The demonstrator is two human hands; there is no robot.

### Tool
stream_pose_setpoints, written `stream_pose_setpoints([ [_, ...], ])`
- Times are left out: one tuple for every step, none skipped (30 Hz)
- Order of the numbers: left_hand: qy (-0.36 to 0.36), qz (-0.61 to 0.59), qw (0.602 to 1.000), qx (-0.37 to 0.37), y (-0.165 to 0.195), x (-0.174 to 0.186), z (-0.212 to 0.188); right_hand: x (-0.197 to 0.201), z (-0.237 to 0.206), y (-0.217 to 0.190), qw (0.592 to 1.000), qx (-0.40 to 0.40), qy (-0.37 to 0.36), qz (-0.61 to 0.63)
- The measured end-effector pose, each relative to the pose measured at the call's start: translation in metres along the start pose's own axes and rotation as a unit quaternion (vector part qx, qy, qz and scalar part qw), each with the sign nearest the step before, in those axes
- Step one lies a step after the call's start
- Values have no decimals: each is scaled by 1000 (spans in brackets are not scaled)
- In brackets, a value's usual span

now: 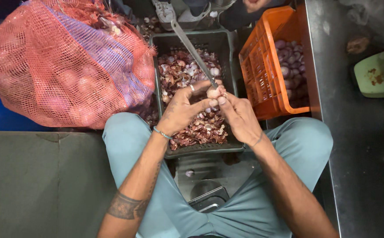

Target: The person sits on the floor and trims the root ends of onions with a knife, peels off the outer skins by hand, and drops the trimmed onions into a crate while discarding skins into a waste bin. Other workers nearby handle onions from a large mesh sack.

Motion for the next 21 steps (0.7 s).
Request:
stream_pose_setpoints([
  [-9, -12, 1000, 8, -1, -2, 0, -1, -1, 5, 1000, -13, -2, 21],
  [-17, -24, 999, 15, -1, -5, 0, -1, -1, 6, 1000, -9, 8, 20],
  [-12, -32, 999, 8, 1, -5, 0, -1, -1, 7, 1000, -5, 19, 19],
  [-9, -40, 999, 0, 4, -5, 0, 0, -1, 9, 999, 0, 32, 17],
  [-6, -50, 999, -7, 7, -7, 1, 0, -1, 13, 999, -8, 42, 9],
  [31, 4, 999, 11, 5, -1, 0, 0, -1, 16, 999, -13, 52, 1],
  [69, 59, 995, 28, 5, 5, 0, -1, 0, 18, 998, -16, 62, -5],
  [106, 111, 987, 47, 4, 12, -2, 1, 0, 19, 997, -13, 80, -14],
  [133, 169, 976, 32, 11, 17, -2, 4, -2, 19, 995, -10, 99, -25],
  [159, 226, 961, 17, 17, 22, -3, 9, -3, 19, 992, -7, 118, -35],
  [186, 282, 941, 2, 23, 26, -4, 16, -6, 22, 990, -22, 136, -20],
  [193, 204, 960, 14, 15, 31, -4, 23, -8, 25, 988, -35, 153, -3],
  [201, 127, 971, 25, 6, 36, -4, 30, -10, 27, 985, -47, 167, 15],
  [207, 51, 976, 35, -3, 40, -5, 34, -8, 23, 986, -39, 161, -2],
  [191, 18, 981, 14, -4, 37, -4, 40, -7, 19, 987, -33, 157, -19],
  [174, -16, 985, -6, -4, 35, -3, 44, -6, 15, 987, -27, 153, -37],
  [156, -52, 986, -25, -5, 32, -3, 47, -6, 3, 985, 22, 167, -46],
  [152, -63, 986, -17, -9, 31, -4, 49, -8, -10, 980, 70, 180, -56],
  [147, -74, 986, -9, -12, 31, -5, 51, -11, -22, 972, 119, 193, -66],
  [142, -85, 986, -2, -14, 31, -5, 50, -6, -11, 979, 42, 178, -93],
  [131, -88, 987, 8, -16, 29, -5, 48, -3, 1, 979, -33, 161, -118],
])
Point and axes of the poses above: each hand's wrist, its own z-axis towards the middle knuckle, its own x-axis out of the back of the hand, y = z × x, the point moved 10 cm from there along z, towards the middle knuckle, and after that the axes turned 6 degrees about -y, right-handed, at the moved point
